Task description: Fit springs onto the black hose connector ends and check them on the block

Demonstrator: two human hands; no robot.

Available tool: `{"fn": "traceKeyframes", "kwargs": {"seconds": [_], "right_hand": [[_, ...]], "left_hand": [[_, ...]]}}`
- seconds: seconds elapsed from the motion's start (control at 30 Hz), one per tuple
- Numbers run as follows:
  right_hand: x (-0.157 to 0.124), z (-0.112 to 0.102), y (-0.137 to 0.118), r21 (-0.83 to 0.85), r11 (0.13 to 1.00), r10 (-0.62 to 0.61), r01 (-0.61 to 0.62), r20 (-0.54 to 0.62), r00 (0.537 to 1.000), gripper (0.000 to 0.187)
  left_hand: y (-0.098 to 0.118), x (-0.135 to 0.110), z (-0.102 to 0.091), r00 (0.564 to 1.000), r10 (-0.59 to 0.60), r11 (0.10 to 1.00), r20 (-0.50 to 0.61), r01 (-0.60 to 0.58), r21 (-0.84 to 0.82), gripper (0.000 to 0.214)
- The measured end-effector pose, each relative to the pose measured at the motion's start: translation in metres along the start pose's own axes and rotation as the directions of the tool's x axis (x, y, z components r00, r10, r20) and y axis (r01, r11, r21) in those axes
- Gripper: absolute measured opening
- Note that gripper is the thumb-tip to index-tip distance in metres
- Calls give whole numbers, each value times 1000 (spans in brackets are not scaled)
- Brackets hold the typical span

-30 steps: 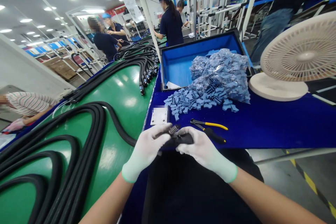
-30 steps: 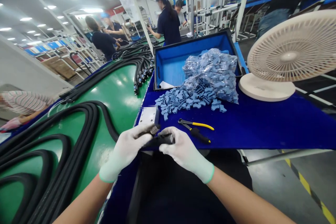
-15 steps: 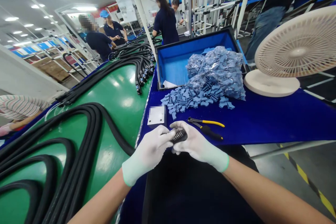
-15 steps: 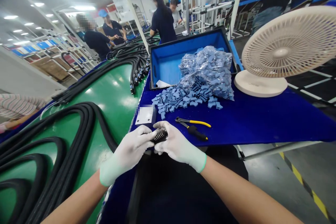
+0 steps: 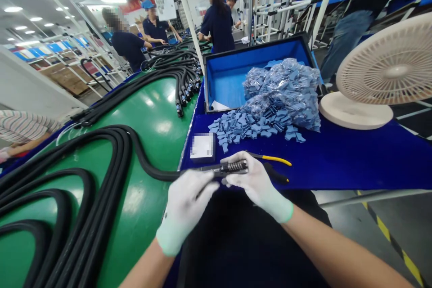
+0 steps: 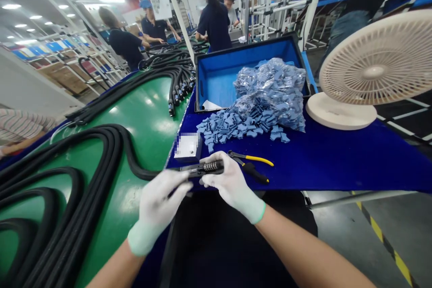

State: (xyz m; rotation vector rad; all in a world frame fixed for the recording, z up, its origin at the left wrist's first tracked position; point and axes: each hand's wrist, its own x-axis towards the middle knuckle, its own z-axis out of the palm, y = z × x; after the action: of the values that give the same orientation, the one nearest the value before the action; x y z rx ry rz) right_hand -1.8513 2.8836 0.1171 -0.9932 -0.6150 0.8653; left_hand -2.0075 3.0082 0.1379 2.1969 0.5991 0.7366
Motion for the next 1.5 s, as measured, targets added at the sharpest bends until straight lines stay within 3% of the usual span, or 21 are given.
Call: {"fn": "traceKeyframes", "kwargs": {"seconds": [0.03, 0.07, 0.13, 0.17, 0.2, 0.23, 0.27, 0.3, 0.37, 0.4, 0.43, 0.5, 0.67, 0.73, 0.8, 0.87, 0.93, 1.07, 1.2, 1.4, 1.5], "right_hand": [[-6, 2, 5, 24, 1000, -12, 14, -56, 998, 38], [-12, 5, 9, 24, 1000, -10, 12, -84, 996, 38], [-22, 8, 14, -76, 996, 59, -55, 63, 996, 42], [-23, 8, 14, -174, 982, 114, -79, 201, 973, 43], [-20, 6, 12, -293, 954, 157, -63, 308, 938, 41], [-11, 4, 8, -428, 904, 168, -3, 349, 922, 36], [1, 1, 4, -579, 811, 130, 86, 323, 938, 31], [17, -1, 0, -735, 657, 36, 167, 252, 967, 26], [52, -5, -4, -959, 219, -181, 181, 143, 973, 24], [68, -5, -4, -989, 31, -226, 145, 135, 965, 25], [81, -5, -2, -988, -97, -231, 120, 140, 963, 24], [96, -4, 5, -976, -184, -217, 114, 153, 964, 15], [98, -12, 22, -975, -145, -259, 166, 200, 945, 12], [99, -20, 25, -969, -55, -281, 241, 247, 928, 15], [103, -27, 28, -936, 96, -314, 339, 294, 903, 24], [108, -32, 29, -883, 238, -354, 403, 308, 883, 31], [110, -33, 29, -854, 314, -370, 414, 292, 882, 30], [109, -29, 25, -893, 309, -364, 326, 206, 908, 24], [106, -27, 22, -894, 304, -354, 329, 215, 910, 25], [107, -29, 25, -782, 468, -349, 413, 265, 899, 23], [107, -29, 27, -765, 489, -366, 420, 258, 894, 25]], "left_hand": [[-4, -13, 3, 994, -108, 985, 35, 112, -133, 25], [-8, -24, 6, 969, -226, 914, 96, 245, -324, 31], [-17, -36, 9, 890, -427, 567, 161, 402, -718, 38], [-22, -38, 8, 850, -507, 370, 145, 366, -854, 35], [-25, -35, 5, 811, -577, 230, 100, 278, -933, 29], [-27, -30, -1, 779, -625, 170, 45, 193, -966, 23], [-28, -23, -8, 769, -639, 178, -11, 134, -975, 21], [-26, -13, -16, 784, -617, 231, -70, 95, -968, 23], [-21, 10, -33, 850, -491, 408, -193, 28, -913, 30], [-16, 22, -40, 875, -413, 503, -252, -11, -864, 32], [-12, 36, -47, 893, -336, 583, -300, -53, -810, 33], [-5, 65, -56, 914, -196, 695, -356, -127, -708, 30], [-7, 135, -61, 939, 19, 782, -342, -228, -580, 32], [-12, 152, -57, 947, 36, 798, -320, -220, -561, 34], [-17, 161, -51, 957, 29, 803, -288, -194, -564, 35], [-22, 163, -46, 966, 18, 794, -257, -170, -583, 35], [-25, 162, -44, 969, 15, 781, -246, -165, -602, 35], [-28, 158, -44, 965, 5, 780, -261, -167, -603, 34], [-26, 156, -43, 953, -3, 800, -302, -179, -573, 31], [-25, 150, -41, 946, 1, 833, -324, -180, -524, 35], [-27, 149, -39, 937, -7, 862, -348, -170, -477, 34]]}}
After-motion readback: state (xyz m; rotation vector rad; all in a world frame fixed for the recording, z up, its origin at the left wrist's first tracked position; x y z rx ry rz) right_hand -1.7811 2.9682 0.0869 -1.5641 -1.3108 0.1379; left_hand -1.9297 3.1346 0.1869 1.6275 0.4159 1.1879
